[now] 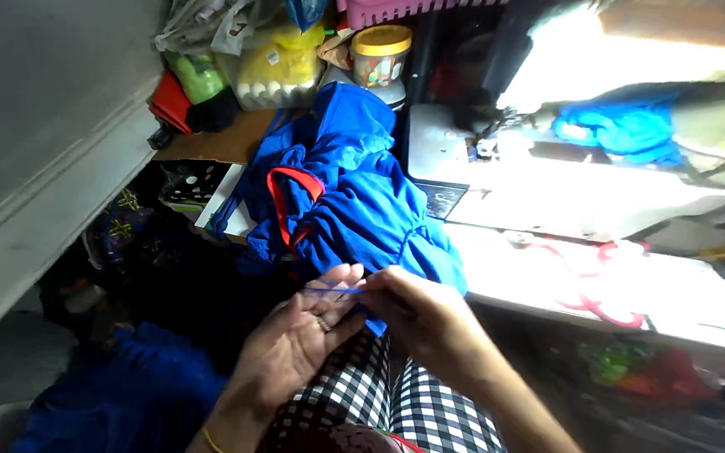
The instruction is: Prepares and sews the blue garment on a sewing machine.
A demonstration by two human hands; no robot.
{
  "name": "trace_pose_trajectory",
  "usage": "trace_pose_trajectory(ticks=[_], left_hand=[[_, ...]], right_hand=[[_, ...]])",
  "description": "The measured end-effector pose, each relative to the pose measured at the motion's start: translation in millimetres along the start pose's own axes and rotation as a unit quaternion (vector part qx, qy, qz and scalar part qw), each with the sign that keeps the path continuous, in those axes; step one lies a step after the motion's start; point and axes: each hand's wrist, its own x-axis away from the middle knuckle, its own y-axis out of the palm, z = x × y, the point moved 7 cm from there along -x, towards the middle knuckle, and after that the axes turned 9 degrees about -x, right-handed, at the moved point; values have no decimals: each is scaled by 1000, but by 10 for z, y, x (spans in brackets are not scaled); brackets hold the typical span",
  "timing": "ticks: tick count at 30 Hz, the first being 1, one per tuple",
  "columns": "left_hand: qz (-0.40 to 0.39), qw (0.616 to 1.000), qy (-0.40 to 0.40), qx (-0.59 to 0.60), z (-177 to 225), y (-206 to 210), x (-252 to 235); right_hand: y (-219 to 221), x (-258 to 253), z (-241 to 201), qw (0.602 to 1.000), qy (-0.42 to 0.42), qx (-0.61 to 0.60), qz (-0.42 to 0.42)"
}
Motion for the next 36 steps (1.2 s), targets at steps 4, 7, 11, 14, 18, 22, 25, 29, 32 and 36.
trace_pose_trajectory(ticks=[4,7,11,14,18,22,25,29,32,36], left_hand=[[90,949,-19,-302,586,-702,455],[237,842,14,-484,809,-996,564],[-6,863,-79,-498,226,-334,273],[-88,825,-204,-519,-43,-443,145],[106,626,-410,-655,94,-1123,11],[141,509,-356,-771,300,-2163,238],[202,437,-477,-735,563,-2189,90],[228,431,-316,-814,636,-2618,99],[308,461,-335,-762,770,-2544,246],[314,414,-302,-799,989,-2227,291]], right_hand=[[-589,105,54,994,67,-76,30],[-460,141,-3,997,39,-62,4],[318,120,-139,993,-3,30,-113],[313,131,-48,990,17,38,-138],[-347,264,154,994,73,-49,-67],[-866,513,284,987,151,-44,-9],[-1089,646,275,975,215,-58,21],[-1271,818,385,955,275,-70,84],[-1271,724,291,946,302,-32,116],[-1348,768,466,954,270,-12,128]])
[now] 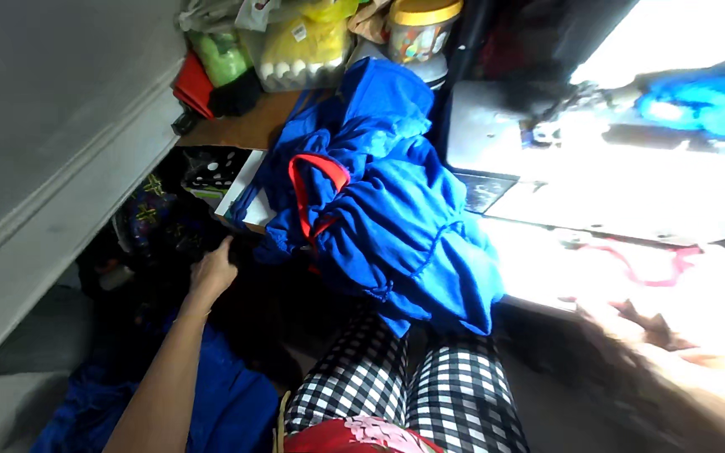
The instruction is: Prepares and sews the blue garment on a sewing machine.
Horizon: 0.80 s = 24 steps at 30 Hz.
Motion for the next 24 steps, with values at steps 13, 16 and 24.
trace_pose_trajectory(ticks=[13,16,24], left_hand=[[189,842,433,261,2050,-790,1588],[139,804,504,283,2633,-460,1906],[8,740,415,530,2708,-584,1541]], right_hand=[[689,-143,176,997,2,-59,-57],[843,-43,-224,973,-81,-199,-86],[514,-34,-299,972,-132,-192,32]])
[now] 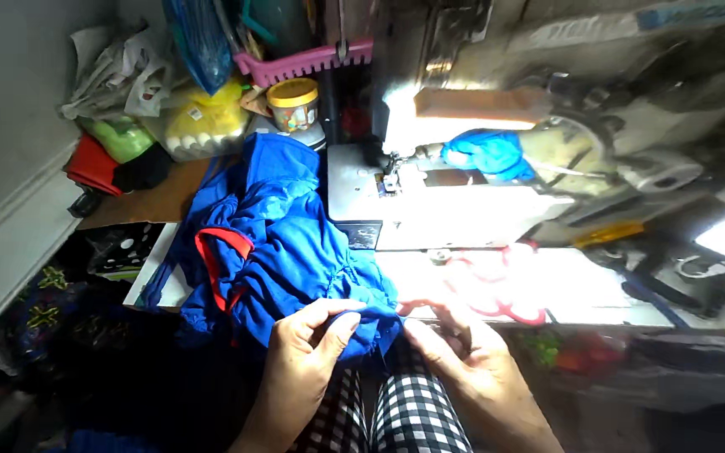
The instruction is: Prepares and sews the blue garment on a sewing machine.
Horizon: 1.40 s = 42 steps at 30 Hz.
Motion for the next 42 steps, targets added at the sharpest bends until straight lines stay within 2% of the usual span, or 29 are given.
trace_pose_trajectory(ticks=[3,6,10,13,16,19,23,26,27,29,31,33,35,37,39,41,42], left_hand=[[21,998,41,-33,44,-10,9],[-6,987,106,-119,169,2,41],[-36,924,179,-335,223,49,147],[1,901,202,-385,284,59,146],[31,896,206,-392,340,131,83],[24,932,187,-309,376,157,32],[-24,973,161,-167,457,140,21],[-48,996,80,7,338,82,1],[-44,995,31,87,246,53,-21],[-30,962,-83,259,54,17,-71],[3,912,-183,366,-68,25,-101],[34,899,-236,367,-82,42,-138],[27,932,-184,311,-55,27,-210],[30,954,-136,265,-37,1,-262],[31,956,-123,263,-35,0,-289],[9,961,-101,257,-34,13,-285],[-9,962,-93,256,-33,23,-276]], right_hand=[[178,-28,80,998,5,50,-39],[215,-116,118,996,-18,72,-40],[44,-237,-60,995,-24,78,-66],[25,-265,-154,991,-31,109,-76],[86,-263,-212,986,-75,120,-90],[103,-277,-215,989,-73,103,-76],[109,-316,-125,991,16,118,-66],[54,-346,47,994,28,102,-12],[-4,-355,103,997,39,65,4],[-86,-347,216,993,93,-70,26],[-14,-290,290,953,171,-249,26],[141,-229,296,903,223,-368,-11],[264,-196,313,873,251,-416,-44],[316,-204,335,872,240,-423,-60],[298,-253,283,920,178,-344,-67],[225,-313,185,981,85,-170,-47],[185,-318,154,993,55,-106,-24]])
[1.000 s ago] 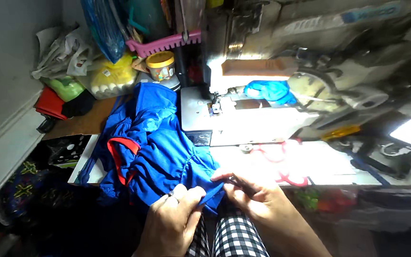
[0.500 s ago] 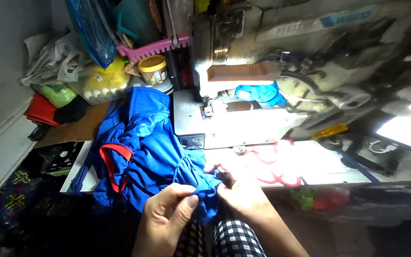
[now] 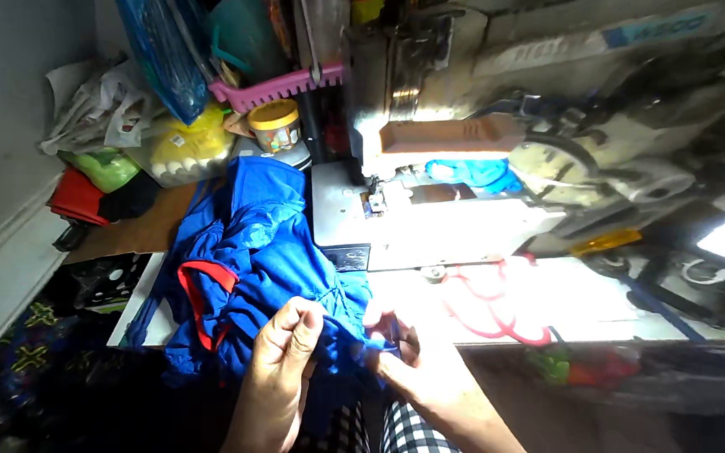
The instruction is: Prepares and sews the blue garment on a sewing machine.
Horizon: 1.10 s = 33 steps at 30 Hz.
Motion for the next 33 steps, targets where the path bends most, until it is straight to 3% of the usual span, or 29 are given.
trace_pose_trajectory(ticks=[1,3,6,10,13,17,20,23,26,30,33], left_hand=[[-11,1000,-5,9,-11,3,6],[-1,999,-28,32,-52,-30,-5],[37,998,-55,-4,-114,-81,-36],[27,994,16,-105,-55,-130,-73],[-25,973,128,-191,127,-176,-8],[-75,948,149,-270,253,-117,82],[-47,917,141,-370,315,-88,118],[-2,867,182,-463,326,-82,70],[12,825,213,-523,338,-75,-106],[-52,873,145,-462,416,22,-576],[-64,851,134,-504,403,174,-1043]], right_hand=[[-45,16,-16,999,-7,12,29],[-104,50,-8,993,37,-99,58],[-7,95,84,942,154,-296,17],[-11,71,171,914,212,-342,57],[-88,11,120,941,153,-296,65],[-110,-19,-88,994,-8,-105,9],[-63,-15,-269,992,-103,74,-3],[-36,-43,-290,966,-166,200,4],[-75,-91,-271,946,-176,273,23],[-229,-234,-319,959,-132,244,54],[-442,-414,-160,968,-19,232,93]])
